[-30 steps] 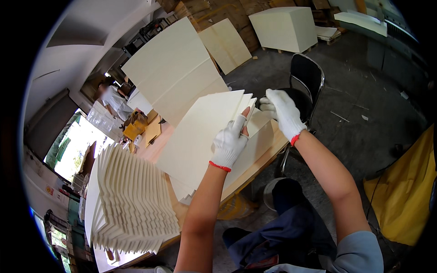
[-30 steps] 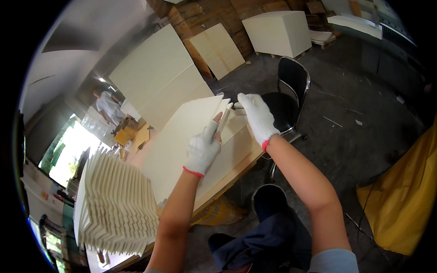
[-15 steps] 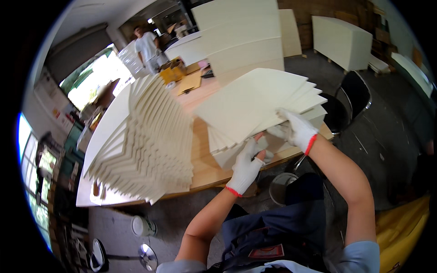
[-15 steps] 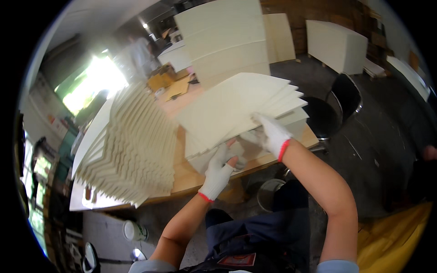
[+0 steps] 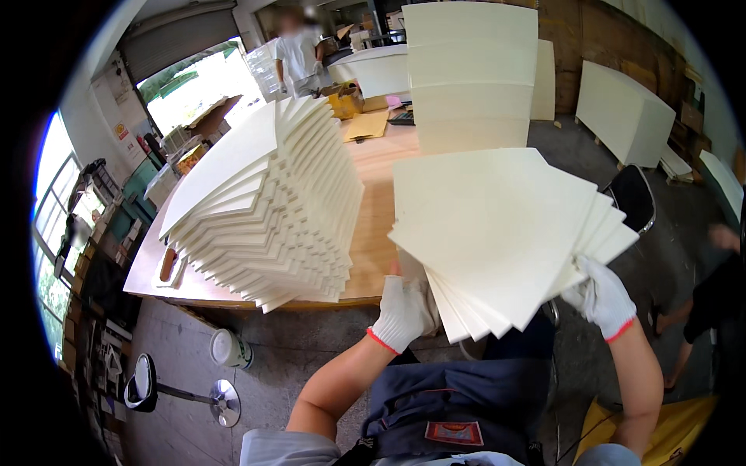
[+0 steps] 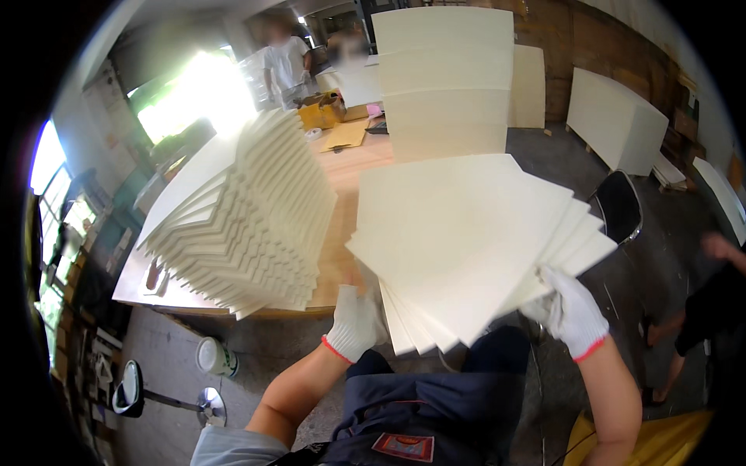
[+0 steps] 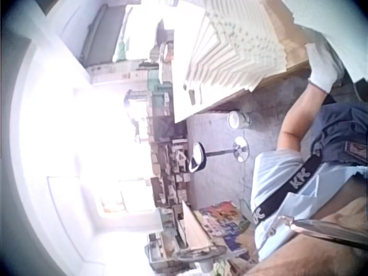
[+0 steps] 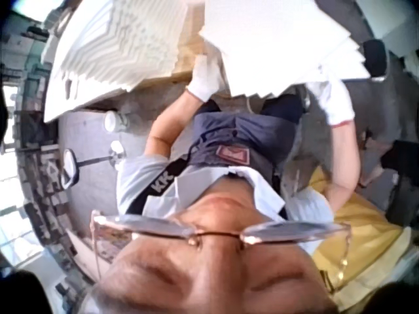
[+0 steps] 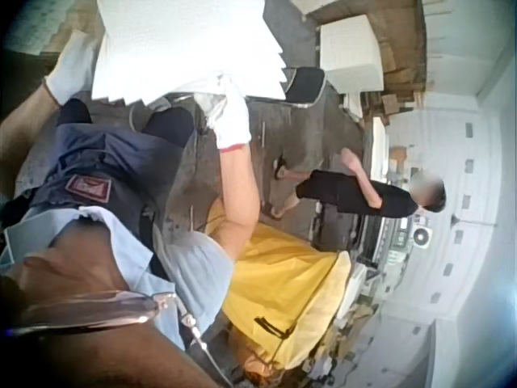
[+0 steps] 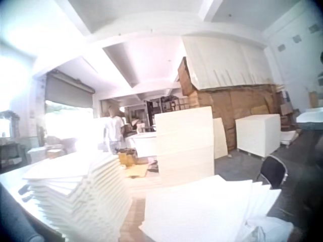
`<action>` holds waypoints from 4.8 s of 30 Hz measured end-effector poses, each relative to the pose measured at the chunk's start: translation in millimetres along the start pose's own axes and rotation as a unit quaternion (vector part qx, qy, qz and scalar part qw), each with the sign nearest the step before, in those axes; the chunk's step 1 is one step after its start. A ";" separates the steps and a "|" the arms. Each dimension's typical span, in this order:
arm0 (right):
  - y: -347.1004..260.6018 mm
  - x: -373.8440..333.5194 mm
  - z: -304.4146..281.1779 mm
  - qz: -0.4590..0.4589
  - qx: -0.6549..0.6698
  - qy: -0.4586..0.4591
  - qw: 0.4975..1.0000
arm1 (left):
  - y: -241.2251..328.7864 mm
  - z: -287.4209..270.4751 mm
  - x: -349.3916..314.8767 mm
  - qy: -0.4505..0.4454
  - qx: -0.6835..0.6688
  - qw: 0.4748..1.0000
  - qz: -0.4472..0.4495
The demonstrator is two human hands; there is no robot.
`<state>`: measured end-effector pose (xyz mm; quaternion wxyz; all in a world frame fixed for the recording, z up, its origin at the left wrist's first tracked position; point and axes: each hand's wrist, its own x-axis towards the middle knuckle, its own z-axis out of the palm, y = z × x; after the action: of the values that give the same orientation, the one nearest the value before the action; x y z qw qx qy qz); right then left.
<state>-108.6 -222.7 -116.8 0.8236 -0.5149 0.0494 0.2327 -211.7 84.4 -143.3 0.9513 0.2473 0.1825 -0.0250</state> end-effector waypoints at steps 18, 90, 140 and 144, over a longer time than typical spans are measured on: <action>-36.9 -0.3 240.6 -0.116 -0.007 -0.338 0.934 | 145.0 22.3 -157.1 -0.031 0.172 0.863 0.474; -104.6 99.4 -17.8 -0.158 -0.807 -0.036 0.568 | 127.9 89.0 17.5 0.039 0.902 0.386 0.187; -60.2 123.5 4.3 -0.339 -0.557 0.119 0.749 | -24.1 138.1 183.0 -0.237 0.799 0.429 0.349; -47.0 125.9 3.1 -0.260 -0.432 0.122 0.855 | -25.8 133.6 187.2 -0.259 0.707 0.587 0.299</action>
<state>23.0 -195.1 -116.9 0.5359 -0.8373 -0.0921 -0.0569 4.0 5.7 -114.1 0.4379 0.8655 -0.2309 0.0765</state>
